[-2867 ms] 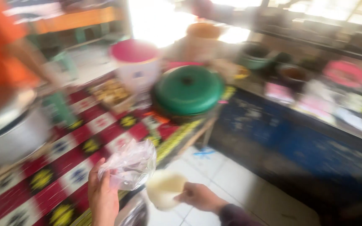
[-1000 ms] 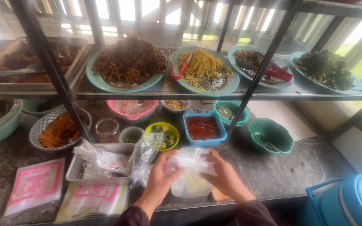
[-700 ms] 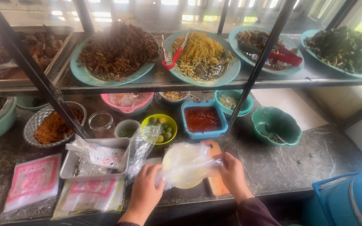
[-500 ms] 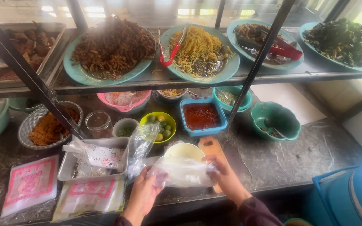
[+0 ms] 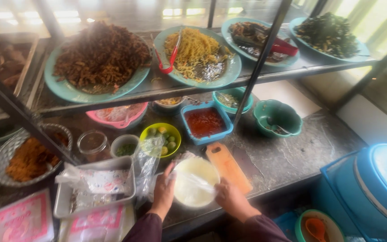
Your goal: The person ladles cooked meat and broth from a large pot into a green bowl, carries the bowl to a prep counter, and spoons the meat over rice in a smaller bowl. They then add toppings including shredded coconut, sambal, limes, and other condiments from trays on the shelf, and handle plastic wrapping around the bowl.
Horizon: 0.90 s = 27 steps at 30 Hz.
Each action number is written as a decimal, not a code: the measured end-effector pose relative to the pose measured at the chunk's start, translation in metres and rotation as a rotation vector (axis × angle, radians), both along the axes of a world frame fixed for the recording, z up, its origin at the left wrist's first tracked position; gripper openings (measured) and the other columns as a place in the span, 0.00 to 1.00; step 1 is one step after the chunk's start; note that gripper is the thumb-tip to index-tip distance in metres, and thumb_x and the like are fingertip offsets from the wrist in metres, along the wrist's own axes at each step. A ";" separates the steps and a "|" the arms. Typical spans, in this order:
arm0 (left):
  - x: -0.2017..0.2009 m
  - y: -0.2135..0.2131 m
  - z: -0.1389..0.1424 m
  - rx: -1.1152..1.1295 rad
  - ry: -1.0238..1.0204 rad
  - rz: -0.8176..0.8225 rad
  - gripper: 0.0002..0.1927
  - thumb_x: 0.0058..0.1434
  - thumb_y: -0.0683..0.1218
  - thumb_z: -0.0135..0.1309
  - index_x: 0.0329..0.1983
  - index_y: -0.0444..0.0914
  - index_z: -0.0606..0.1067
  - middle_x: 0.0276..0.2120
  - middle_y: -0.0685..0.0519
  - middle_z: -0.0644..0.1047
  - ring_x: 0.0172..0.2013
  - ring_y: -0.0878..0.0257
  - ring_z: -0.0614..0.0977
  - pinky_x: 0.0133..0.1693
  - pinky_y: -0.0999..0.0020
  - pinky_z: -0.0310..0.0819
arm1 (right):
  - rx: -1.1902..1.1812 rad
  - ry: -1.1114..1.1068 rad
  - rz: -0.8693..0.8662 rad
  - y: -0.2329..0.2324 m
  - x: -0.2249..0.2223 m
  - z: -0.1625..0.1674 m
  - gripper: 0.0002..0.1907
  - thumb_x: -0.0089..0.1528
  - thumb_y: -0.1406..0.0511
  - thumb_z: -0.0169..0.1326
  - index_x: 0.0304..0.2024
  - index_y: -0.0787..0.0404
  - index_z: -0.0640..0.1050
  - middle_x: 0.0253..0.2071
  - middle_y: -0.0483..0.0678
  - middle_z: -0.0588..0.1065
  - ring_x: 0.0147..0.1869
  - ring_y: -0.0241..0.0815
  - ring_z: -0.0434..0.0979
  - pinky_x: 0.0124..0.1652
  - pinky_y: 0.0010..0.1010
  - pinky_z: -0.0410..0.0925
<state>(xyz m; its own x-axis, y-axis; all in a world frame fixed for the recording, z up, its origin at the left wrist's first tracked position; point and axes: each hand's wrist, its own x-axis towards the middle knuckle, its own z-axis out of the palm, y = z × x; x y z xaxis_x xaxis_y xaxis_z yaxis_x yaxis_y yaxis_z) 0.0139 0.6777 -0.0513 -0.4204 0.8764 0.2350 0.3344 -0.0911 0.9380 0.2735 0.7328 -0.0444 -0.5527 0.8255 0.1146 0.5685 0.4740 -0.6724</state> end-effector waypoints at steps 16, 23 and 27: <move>-0.021 0.008 0.039 -0.521 -0.766 -0.844 0.25 0.58 0.35 0.55 0.60 0.41 0.74 0.51 0.54 0.80 0.53 0.63 0.80 0.55 0.65 0.74 | -1.019 0.858 -0.176 0.006 0.012 -0.008 0.07 0.62 0.69 0.55 0.41 0.66 0.80 0.35 0.45 0.80 0.37 0.32 0.78 0.38 0.23 0.70; 0.019 0.055 -0.038 -0.221 -0.428 -0.554 0.20 0.63 0.42 0.57 0.59 0.40 0.76 0.55 0.49 0.81 0.56 0.61 0.79 0.57 0.68 0.71 | -0.767 0.626 -0.342 0.041 -0.014 0.005 0.12 0.65 0.61 0.54 0.40 0.65 0.80 0.32 0.44 0.79 0.37 0.35 0.78 0.38 0.26 0.71; 0.013 0.069 -0.058 -0.252 -0.020 -0.277 0.19 0.63 0.46 0.57 0.57 0.42 0.78 0.49 0.48 0.85 0.52 0.59 0.85 0.54 0.66 0.74 | -0.545 0.086 -0.397 0.067 -0.006 0.027 0.15 0.63 0.58 0.57 0.41 0.64 0.83 0.34 0.45 0.81 0.39 0.36 0.80 0.41 0.28 0.71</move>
<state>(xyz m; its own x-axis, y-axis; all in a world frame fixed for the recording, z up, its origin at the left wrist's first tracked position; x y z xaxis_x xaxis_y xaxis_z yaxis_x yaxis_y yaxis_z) 0.0267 0.7462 -0.1089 -0.1615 0.9868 -0.0089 0.3109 0.0594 0.9486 0.2674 0.8001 -0.0178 -0.2038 0.9162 -0.3450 0.5633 -0.1785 -0.8067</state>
